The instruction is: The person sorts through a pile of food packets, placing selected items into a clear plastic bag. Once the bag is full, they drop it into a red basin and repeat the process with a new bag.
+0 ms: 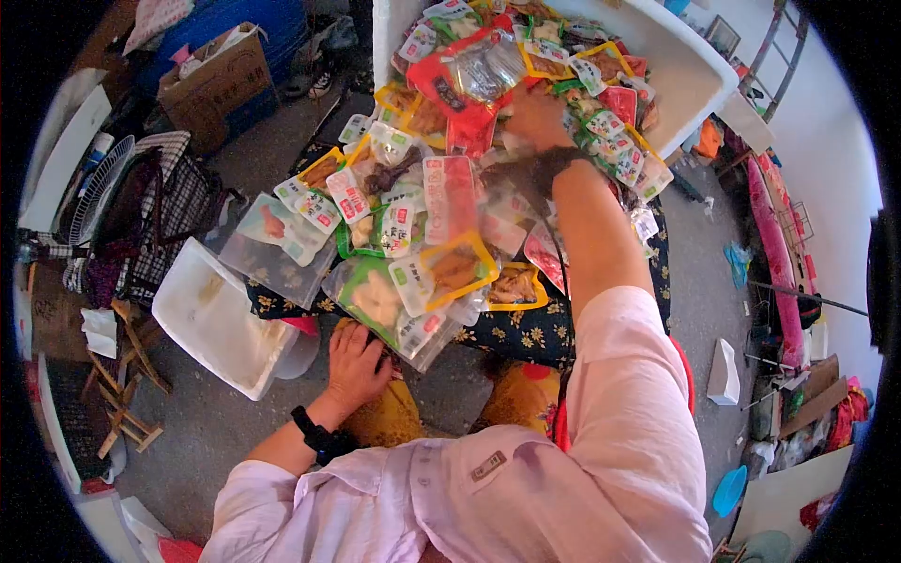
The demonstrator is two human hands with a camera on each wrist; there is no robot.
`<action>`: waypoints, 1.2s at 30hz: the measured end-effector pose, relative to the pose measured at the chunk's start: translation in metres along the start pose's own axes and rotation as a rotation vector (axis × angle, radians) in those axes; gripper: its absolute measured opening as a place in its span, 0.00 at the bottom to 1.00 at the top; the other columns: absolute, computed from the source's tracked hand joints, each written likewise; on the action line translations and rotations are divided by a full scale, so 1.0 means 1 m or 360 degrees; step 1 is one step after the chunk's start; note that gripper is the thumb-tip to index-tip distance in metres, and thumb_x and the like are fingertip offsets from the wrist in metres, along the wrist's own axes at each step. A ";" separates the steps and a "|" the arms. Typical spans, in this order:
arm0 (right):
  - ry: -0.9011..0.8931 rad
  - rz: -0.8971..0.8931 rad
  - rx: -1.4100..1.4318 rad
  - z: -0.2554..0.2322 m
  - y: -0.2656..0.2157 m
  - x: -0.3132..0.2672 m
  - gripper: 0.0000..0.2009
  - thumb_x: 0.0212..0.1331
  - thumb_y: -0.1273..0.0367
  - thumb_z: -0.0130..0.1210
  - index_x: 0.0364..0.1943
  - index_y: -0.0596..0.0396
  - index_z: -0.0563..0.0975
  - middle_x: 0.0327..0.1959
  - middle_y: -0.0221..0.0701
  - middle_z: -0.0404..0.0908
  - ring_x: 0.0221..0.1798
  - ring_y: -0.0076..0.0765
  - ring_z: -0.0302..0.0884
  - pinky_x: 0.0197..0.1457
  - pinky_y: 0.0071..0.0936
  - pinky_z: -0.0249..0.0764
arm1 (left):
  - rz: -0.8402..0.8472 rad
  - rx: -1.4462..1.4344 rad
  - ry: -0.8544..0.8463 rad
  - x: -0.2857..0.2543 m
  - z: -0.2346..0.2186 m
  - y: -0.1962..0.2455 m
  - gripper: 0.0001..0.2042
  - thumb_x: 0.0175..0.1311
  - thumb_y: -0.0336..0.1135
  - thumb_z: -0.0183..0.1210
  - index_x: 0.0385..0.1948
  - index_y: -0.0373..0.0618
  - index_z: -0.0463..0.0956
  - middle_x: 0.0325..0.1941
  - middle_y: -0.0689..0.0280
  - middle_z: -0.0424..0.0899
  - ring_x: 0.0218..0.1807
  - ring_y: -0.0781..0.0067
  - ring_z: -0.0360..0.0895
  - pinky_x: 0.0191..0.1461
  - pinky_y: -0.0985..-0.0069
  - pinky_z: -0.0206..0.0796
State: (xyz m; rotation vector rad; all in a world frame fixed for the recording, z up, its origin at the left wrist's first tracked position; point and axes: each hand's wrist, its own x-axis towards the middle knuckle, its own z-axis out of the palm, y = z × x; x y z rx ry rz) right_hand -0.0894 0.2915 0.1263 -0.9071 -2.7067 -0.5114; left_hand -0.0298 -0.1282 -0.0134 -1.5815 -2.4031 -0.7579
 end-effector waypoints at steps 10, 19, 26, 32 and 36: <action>0.0138 -0.0172 -0.0052 -0.028 0.038 -0.018 0.16 0.41 0.65 0.47 0.38 0.54 0.70 0.34 0.41 0.74 0.38 0.46 0.72 0.39 0.45 0.65 | 0.0021 0.0026 0.0045 -0.004 0.000 0.004 0.15 0.35 0.35 0.55 0.29 0.42 0.69 0.42 0.55 0.64 0.47 0.54 0.60 0.52 0.60 0.49; 0.0176 0.0142 0.1021 -0.069 0.049 -0.059 0.17 0.43 0.64 0.49 0.39 0.55 0.70 0.34 0.46 0.73 0.37 0.45 0.72 0.37 0.35 0.68 | 0.0081 0.0071 0.0143 -0.008 -0.002 0.010 0.14 0.35 0.34 0.55 0.28 0.42 0.68 0.41 0.55 0.65 0.47 0.53 0.60 0.50 0.60 0.50; -0.0058 0.0446 0.2757 -0.109 0.026 -0.153 0.12 0.47 0.70 0.50 0.38 0.57 0.69 0.31 0.29 0.73 0.32 0.27 0.71 0.31 0.25 0.68 | 0.0058 0.0032 0.0250 -0.021 0.000 0.011 0.13 0.38 0.32 0.55 0.30 0.41 0.68 0.41 0.57 0.67 0.46 0.55 0.63 0.50 0.62 0.53; 0.0012 0.0259 0.3053 -0.089 -0.001 -0.234 0.11 0.49 0.72 0.48 0.39 0.55 0.69 0.33 0.28 0.73 0.31 0.24 0.71 0.32 0.21 0.69 | -0.0181 -0.0595 0.0230 -0.013 -0.017 0.037 0.15 0.44 0.32 0.55 0.35 0.39 0.67 0.39 0.56 0.69 0.40 0.61 0.67 0.42 0.72 0.61; -0.0450 0.0817 0.3451 -0.092 -0.043 -0.293 0.13 0.49 0.73 0.47 0.41 0.56 0.68 0.35 0.28 0.73 0.34 0.24 0.70 0.38 0.22 0.68 | -0.0531 -0.1576 -0.0135 0.004 -0.013 0.073 0.19 0.49 0.35 0.53 0.44 0.41 0.63 0.38 0.64 0.69 0.37 0.75 0.67 0.39 0.78 0.62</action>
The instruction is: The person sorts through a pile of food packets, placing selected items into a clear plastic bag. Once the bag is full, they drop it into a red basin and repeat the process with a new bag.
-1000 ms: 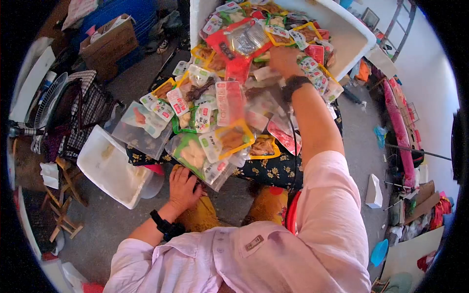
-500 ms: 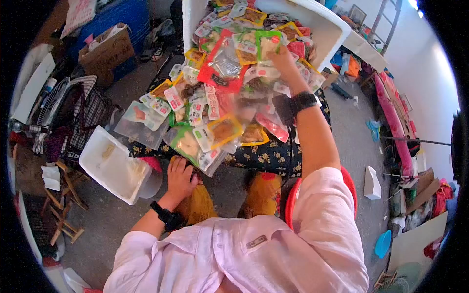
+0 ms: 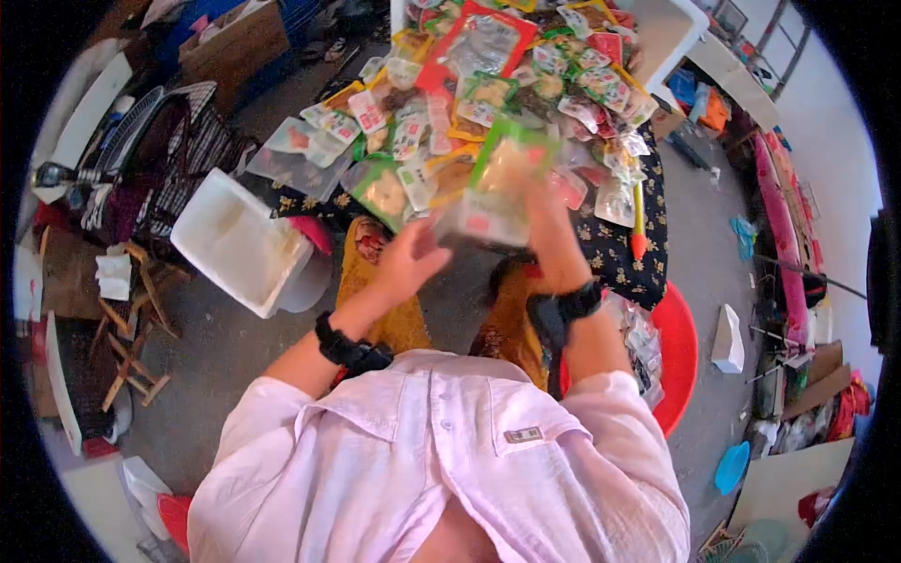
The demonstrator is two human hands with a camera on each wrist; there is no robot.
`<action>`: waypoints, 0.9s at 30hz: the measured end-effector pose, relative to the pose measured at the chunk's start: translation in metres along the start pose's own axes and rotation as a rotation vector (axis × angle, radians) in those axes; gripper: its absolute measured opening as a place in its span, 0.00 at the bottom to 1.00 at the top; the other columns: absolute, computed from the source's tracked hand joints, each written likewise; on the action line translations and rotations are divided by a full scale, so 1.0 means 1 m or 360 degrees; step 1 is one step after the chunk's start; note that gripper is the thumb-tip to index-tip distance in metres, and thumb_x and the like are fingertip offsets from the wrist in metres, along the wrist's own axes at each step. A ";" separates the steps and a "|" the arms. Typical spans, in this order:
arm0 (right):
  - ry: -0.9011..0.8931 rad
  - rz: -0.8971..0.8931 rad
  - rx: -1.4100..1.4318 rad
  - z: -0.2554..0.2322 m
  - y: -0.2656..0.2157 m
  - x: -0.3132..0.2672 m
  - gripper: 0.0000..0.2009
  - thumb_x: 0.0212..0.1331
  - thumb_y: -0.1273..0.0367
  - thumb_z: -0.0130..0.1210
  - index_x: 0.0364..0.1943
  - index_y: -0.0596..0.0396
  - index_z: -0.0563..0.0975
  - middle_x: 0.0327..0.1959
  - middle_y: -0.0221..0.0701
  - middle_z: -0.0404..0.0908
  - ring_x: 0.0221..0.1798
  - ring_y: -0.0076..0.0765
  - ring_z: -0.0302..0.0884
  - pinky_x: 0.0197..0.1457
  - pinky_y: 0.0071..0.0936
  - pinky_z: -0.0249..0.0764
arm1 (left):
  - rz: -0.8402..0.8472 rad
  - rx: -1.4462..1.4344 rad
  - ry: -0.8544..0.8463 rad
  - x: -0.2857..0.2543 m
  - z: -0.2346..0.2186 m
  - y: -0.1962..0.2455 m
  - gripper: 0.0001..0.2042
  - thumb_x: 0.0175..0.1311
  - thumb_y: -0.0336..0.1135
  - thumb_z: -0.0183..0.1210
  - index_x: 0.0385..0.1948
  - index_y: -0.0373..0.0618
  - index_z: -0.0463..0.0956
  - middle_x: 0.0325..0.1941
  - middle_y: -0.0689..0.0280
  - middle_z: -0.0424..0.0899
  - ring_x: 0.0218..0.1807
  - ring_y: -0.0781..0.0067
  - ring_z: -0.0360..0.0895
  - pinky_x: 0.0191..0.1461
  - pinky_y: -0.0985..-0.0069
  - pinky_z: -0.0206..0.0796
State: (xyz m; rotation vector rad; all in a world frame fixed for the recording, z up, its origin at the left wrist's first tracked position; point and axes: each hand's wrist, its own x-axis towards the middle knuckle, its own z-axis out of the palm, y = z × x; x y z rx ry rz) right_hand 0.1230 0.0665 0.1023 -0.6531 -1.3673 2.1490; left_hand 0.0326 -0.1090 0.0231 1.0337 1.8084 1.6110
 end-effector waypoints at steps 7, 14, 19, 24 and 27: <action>-0.0069 0.0136 0.0440 -0.010 0.065 -0.061 0.13 0.48 0.74 0.49 0.41 0.58 0.68 0.37 0.30 0.72 0.36 0.24 0.71 0.38 0.20 0.68 | -0.0705 -0.0723 -0.0353 -0.008 0.027 0.017 0.14 0.50 0.32 0.53 0.40 0.45 0.66 0.33 0.71 0.72 0.31 0.82 0.70 0.31 0.83 0.65; -0.0440 0.0539 0.0024 -0.064 0.056 -0.084 0.10 0.48 0.74 0.49 0.37 0.57 0.70 0.32 0.27 0.74 0.30 0.24 0.71 0.31 0.20 0.68 | -0.0254 -0.0178 -0.1128 -0.008 0.004 -0.013 0.14 0.49 0.35 0.52 0.38 0.40 0.66 0.23 0.66 0.71 0.19 0.80 0.68 0.20 0.80 0.63; -0.0252 0.0398 -0.0025 -0.066 0.055 -0.093 0.07 0.49 0.73 0.49 0.34 0.55 0.71 0.29 0.26 0.74 0.29 0.23 0.71 0.30 0.20 0.68 | -0.0582 -0.0415 -0.0889 0.005 0.000 0.008 0.11 0.50 0.34 0.52 0.34 0.41 0.68 0.25 0.69 0.71 0.26 0.82 0.68 0.27 0.81 0.63; 0.0267 0.0219 0.0225 -0.068 0.061 -0.082 0.03 0.50 0.72 0.48 0.29 0.54 0.70 0.26 0.25 0.71 0.28 0.26 0.71 0.30 0.23 0.69 | 0.0264 0.0940 0.0108 0.027 0.002 -0.007 0.14 0.48 0.35 0.52 0.37 0.42 0.68 0.26 0.63 0.72 0.28 0.69 0.71 0.32 0.75 0.64; 0.0325 0.0157 0.0306 -0.064 0.064 -0.080 0.03 0.50 0.71 0.47 0.29 0.53 0.69 0.26 0.25 0.69 0.29 0.26 0.70 0.31 0.25 0.69 | 0.0372 0.1493 0.0053 0.029 0.010 0.005 0.17 0.46 0.36 0.50 0.41 0.45 0.68 0.27 0.56 0.71 0.32 0.53 0.69 0.36 0.65 0.63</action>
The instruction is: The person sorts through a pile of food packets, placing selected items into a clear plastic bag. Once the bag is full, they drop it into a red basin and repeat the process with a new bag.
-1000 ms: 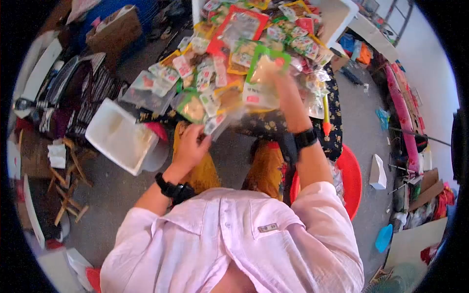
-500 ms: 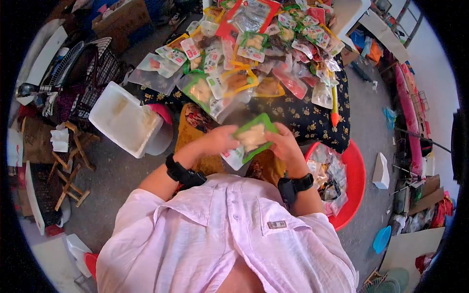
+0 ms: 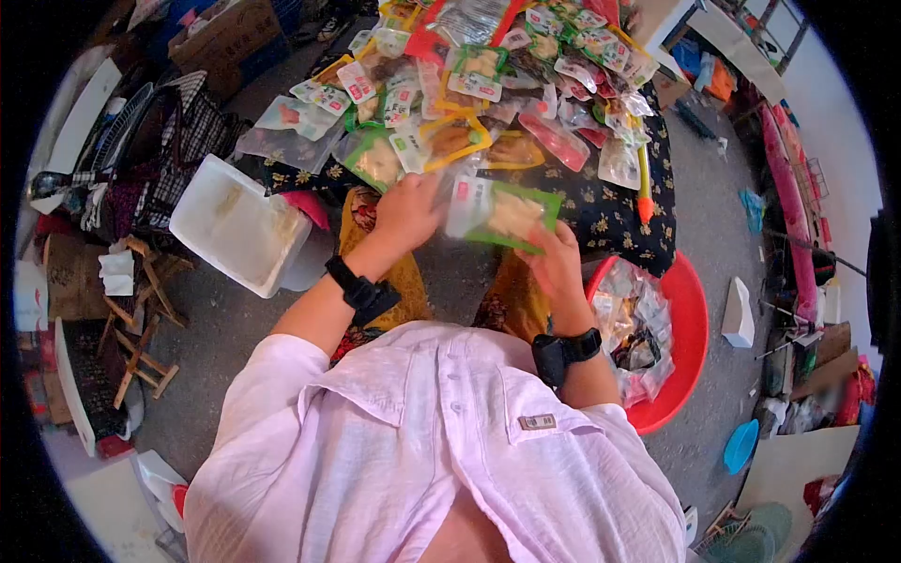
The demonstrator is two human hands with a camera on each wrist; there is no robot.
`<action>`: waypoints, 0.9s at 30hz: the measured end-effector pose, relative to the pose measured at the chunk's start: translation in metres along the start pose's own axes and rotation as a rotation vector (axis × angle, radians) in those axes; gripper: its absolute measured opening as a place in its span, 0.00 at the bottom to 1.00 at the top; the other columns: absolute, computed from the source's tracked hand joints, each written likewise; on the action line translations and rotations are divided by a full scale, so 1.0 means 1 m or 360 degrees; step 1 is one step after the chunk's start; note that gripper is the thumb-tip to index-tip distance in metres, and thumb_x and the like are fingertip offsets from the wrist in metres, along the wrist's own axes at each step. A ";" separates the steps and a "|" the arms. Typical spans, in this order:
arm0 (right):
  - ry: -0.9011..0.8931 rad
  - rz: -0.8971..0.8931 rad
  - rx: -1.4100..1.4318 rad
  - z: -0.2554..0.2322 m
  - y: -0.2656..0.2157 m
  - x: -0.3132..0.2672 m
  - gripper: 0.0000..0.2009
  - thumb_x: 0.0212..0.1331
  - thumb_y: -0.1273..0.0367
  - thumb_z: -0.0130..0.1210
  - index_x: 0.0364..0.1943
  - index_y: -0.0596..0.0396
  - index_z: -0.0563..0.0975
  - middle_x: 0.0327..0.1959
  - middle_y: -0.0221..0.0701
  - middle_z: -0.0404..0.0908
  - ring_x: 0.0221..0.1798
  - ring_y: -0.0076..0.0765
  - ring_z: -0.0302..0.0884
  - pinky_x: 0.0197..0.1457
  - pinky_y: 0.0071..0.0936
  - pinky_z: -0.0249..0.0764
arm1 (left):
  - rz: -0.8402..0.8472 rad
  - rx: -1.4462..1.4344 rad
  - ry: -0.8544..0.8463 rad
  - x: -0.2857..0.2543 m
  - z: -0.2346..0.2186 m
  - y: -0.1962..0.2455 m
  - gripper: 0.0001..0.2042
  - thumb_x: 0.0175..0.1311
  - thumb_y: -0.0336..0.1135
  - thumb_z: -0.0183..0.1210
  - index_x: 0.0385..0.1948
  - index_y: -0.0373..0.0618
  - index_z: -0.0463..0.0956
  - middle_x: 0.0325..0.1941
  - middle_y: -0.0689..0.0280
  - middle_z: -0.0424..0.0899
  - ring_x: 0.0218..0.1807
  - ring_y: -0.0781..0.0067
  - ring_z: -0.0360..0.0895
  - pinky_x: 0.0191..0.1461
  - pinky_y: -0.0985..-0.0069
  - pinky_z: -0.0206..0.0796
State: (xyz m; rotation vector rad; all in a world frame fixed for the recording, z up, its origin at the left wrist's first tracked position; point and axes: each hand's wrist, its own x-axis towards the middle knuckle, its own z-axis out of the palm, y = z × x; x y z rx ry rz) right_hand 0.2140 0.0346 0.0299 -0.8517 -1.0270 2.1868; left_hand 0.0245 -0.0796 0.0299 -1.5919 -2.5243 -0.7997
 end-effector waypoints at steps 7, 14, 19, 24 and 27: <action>0.0011 0.0033 -0.0103 -0.001 0.005 0.011 0.05 0.49 0.71 0.46 0.31 0.53 0.68 0.28 0.27 0.70 0.30 0.27 0.69 0.32 0.28 0.69 | -0.0194 -0.0201 -0.0192 0.008 0.006 -0.001 0.14 0.50 0.34 0.44 0.39 0.42 0.69 0.30 0.53 0.72 0.35 0.52 0.68 0.39 0.65 0.61; 0.0154 0.0019 -0.0109 0.005 -0.003 0.011 0.05 0.47 0.73 0.47 0.31 0.53 0.68 0.29 0.28 0.71 0.29 0.28 0.70 0.30 0.28 0.69 | -0.0162 -0.0414 -0.0224 0.004 0.014 0.007 0.11 0.52 0.35 0.43 0.29 0.37 0.68 0.27 0.50 0.71 0.33 0.50 0.67 0.36 0.63 0.59; 0.0195 -0.0046 -0.0033 -0.008 -0.010 0.008 0.06 0.46 0.74 0.48 0.30 0.54 0.68 0.28 0.28 0.71 0.30 0.29 0.70 0.30 0.29 0.70 | -0.0219 -0.0602 -0.0175 0.005 0.017 0.006 0.10 0.52 0.36 0.44 0.23 0.36 0.66 0.25 0.50 0.70 0.32 0.48 0.67 0.33 0.61 0.58; 0.0094 0.0008 -0.0224 0.008 -0.019 0.006 0.06 0.47 0.73 0.47 0.31 0.54 0.68 0.27 0.27 0.70 0.30 0.28 0.70 0.30 0.29 0.70 | -0.0162 -0.0447 -0.0187 0.007 0.022 0.005 0.10 0.52 0.36 0.43 0.25 0.37 0.66 0.24 0.50 0.70 0.31 0.49 0.67 0.32 0.61 0.58; 0.0076 0.0080 -0.0229 0.003 -0.012 0.019 0.06 0.47 0.73 0.46 0.32 0.54 0.68 0.29 0.28 0.70 0.32 0.28 0.69 0.31 0.28 0.69 | -0.0045 -0.0284 -0.0156 0.005 0.022 0.006 0.10 0.51 0.36 0.42 0.27 0.38 0.67 0.24 0.52 0.70 0.31 0.49 0.67 0.33 0.60 0.59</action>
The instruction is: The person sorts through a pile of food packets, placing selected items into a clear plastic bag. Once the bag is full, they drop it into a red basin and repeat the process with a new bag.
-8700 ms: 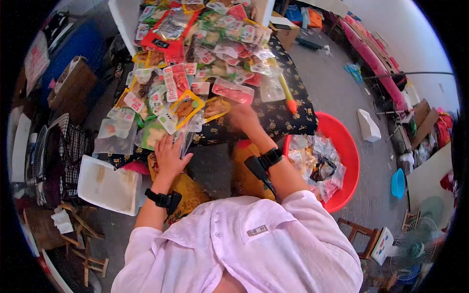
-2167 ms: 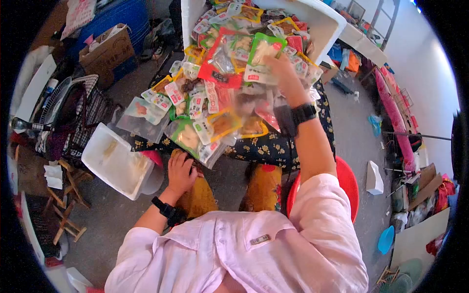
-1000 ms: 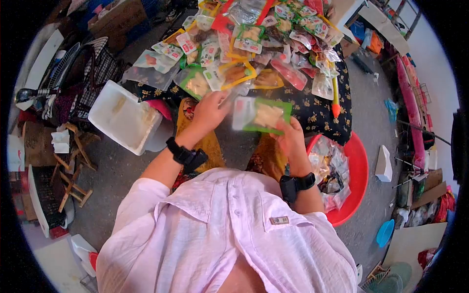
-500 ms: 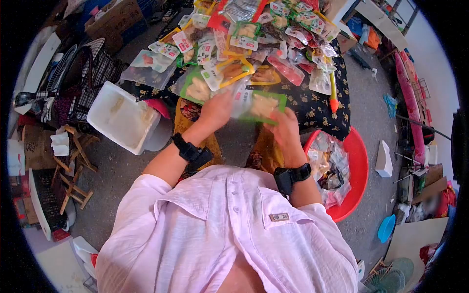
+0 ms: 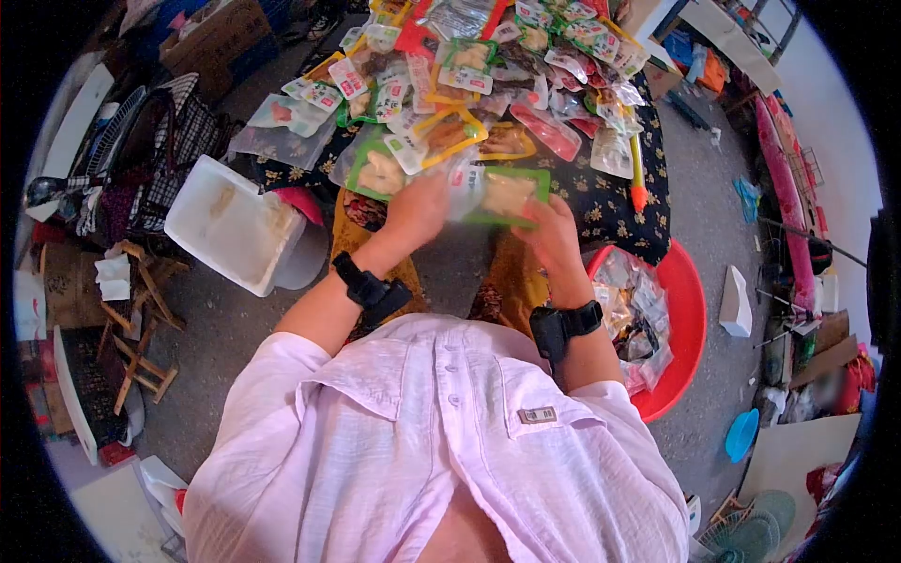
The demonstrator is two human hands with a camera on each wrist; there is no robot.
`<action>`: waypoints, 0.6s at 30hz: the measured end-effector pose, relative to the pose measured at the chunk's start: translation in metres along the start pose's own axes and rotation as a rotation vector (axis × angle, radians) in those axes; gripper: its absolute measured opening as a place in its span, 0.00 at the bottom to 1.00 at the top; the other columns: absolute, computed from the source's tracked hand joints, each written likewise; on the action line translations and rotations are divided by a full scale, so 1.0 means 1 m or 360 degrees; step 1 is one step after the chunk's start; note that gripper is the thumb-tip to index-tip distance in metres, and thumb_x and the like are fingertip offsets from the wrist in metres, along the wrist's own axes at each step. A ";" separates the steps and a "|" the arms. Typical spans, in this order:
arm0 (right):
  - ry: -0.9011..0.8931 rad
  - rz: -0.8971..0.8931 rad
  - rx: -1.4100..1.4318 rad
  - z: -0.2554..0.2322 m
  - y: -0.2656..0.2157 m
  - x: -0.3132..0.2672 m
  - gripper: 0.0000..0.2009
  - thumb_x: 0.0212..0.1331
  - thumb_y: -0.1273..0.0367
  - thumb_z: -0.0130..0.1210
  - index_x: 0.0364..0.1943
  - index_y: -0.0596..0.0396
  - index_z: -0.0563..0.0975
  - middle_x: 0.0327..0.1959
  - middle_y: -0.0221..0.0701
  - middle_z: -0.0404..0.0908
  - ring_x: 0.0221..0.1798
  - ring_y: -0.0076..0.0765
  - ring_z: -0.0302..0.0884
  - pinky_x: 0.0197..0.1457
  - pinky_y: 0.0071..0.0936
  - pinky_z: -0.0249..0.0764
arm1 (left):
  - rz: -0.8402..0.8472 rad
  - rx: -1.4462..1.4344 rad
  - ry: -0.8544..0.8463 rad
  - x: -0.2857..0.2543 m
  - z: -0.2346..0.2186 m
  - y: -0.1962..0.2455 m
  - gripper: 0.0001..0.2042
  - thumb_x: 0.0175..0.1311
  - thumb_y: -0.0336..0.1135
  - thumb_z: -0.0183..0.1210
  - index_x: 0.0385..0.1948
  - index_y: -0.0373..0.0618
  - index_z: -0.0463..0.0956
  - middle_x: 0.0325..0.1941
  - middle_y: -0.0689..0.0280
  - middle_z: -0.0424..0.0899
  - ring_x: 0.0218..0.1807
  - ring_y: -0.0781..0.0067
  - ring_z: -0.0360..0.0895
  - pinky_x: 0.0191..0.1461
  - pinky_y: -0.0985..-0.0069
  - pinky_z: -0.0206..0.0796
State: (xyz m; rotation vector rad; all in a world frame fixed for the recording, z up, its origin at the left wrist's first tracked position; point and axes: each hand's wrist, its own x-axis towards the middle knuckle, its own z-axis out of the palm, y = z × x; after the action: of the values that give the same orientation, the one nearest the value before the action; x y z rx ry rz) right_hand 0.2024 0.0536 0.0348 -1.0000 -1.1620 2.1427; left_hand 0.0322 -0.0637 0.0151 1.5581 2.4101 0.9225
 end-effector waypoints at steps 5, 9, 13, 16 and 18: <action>-0.0028 -0.0036 0.0149 0.004 0.011 0.016 0.07 0.46 0.75 0.45 0.33 0.55 0.67 0.31 0.29 0.70 0.33 0.30 0.70 0.32 0.30 0.69 | -0.0014 0.0257 0.0057 -0.004 -0.017 0.027 0.08 0.49 0.34 0.42 0.23 0.40 0.66 0.23 0.56 0.70 0.28 0.53 0.69 0.30 0.60 0.62; -0.0023 0.0051 0.0264 0.025 0.014 0.015 0.08 0.45 0.76 0.44 0.33 0.56 0.68 0.32 0.30 0.71 0.35 0.33 0.70 0.32 0.30 0.70 | 0.0220 0.0381 0.0072 -0.004 -0.015 0.021 0.05 0.46 0.33 0.46 0.20 0.42 0.66 0.21 0.58 0.70 0.26 0.55 0.70 0.27 0.61 0.62; -0.0012 0.0073 0.0298 0.040 0.016 0.017 0.08 0.45 0.76 0.45 0.32 0.55 0.68 0.29 0.30 0.69 0.33 0.32 0.69 0.32 0.31 0.70 | 0.0167 0.0451 -0.0056 -0.005 -0.016 0.023 0.04 0.45 0.33 0.47 0.20 0.44 0.67 0.21 0.59 0.70 0.25 0.56 0.69 0.27 0.62 0.62; -0.0056 0.0044 0.0363 0.051 0.029 0.027 0.06 0.45 0.76 0.45 0.30 0.56 0.68 0.29 0.32 0.71 0.31 0.34 0.71 0.27 0.28 0.70 | 0.0217 0.0414 0.0030 -0.009 -0.011 0.023 0.05 0.45 0.34 0.47 0.21 0.44 0.67 0.21 0.59 0.70 0.25 0.56 0.69 0.27 0.62 0.61; -0.0103 0.0071 0.0234 0.061 0.034 0.035 0.06 0.45 0.75 0.46 0.30 0.55 0.69 0.27 0.31 0.71 0.30 0.34 0.71 0.26 0.27 0.70 | 0.0238 0.0445 0.0088 -0.008 -0.009 0.023 0.05 0.46 0.34 0.47 0.22 0.44 0.67 0.21 0.59 0.70 0.25 0.56 0.69 0.28 0.62 0.61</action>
State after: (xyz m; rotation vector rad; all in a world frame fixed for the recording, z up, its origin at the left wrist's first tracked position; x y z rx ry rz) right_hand 0.1300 0.0315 0.0156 -0.9050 -1.0031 2.2742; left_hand 0.0500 -0.0679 0.0333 1.8517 2.5816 0.6816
